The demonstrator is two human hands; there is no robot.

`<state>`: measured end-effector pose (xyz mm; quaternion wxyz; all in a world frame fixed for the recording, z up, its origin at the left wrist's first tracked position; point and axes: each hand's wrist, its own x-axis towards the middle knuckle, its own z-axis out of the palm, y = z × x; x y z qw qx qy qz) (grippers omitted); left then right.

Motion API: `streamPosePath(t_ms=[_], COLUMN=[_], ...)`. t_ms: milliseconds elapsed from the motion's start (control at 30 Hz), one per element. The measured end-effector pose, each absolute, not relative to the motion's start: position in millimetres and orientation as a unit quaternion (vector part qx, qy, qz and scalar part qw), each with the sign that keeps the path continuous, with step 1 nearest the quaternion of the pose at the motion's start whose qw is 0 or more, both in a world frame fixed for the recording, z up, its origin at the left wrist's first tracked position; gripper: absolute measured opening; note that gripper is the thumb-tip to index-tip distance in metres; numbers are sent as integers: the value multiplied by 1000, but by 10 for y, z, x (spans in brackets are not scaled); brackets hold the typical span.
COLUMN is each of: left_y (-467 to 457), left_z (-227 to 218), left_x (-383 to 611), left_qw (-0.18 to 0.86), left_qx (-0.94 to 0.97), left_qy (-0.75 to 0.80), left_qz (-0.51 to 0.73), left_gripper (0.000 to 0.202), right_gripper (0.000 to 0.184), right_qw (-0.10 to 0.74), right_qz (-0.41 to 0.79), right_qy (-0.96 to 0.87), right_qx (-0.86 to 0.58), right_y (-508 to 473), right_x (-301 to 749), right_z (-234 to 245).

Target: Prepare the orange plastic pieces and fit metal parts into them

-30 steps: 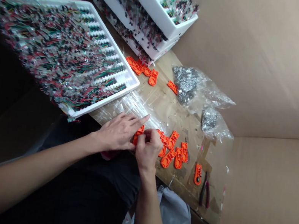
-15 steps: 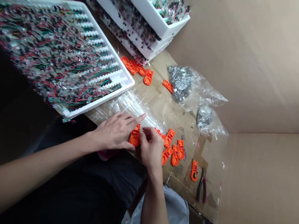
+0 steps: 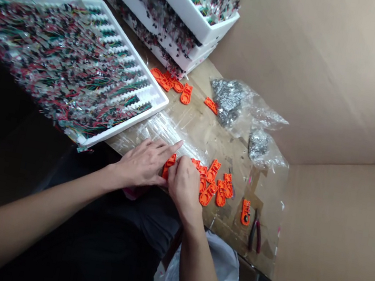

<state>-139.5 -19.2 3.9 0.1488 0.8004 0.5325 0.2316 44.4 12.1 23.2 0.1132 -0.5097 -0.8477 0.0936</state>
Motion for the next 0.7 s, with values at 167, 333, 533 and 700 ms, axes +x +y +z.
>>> streamPosePath(t_ms=[167, 333, 533, 700], left_y=[-188, -184, -149, -134], left_z=[52, 49, -20, -36], left_x=[-1395, -1410, -1411, -1400], left_qw=[151, 147, 141, 145], left_qx=[802, 807, 800, 796], left_qy=[531, 523, 531, 534], left_qz=[230, 231, 241, 247], left_gripper=[117, 119, 119, 121], right_gripper=[17, 18, 17, 10], right_qw=[89, 91, 87, 297], right_qz=[57, 123, 334, 288], right_qy=[-862, -850, -797, -622], right_qx=[-495, -504, -495, -665], right_y=[129, 204, 480, 1177], right_x=[461, 456, 597, 1476], right_z=[154, 246, 422, 584])
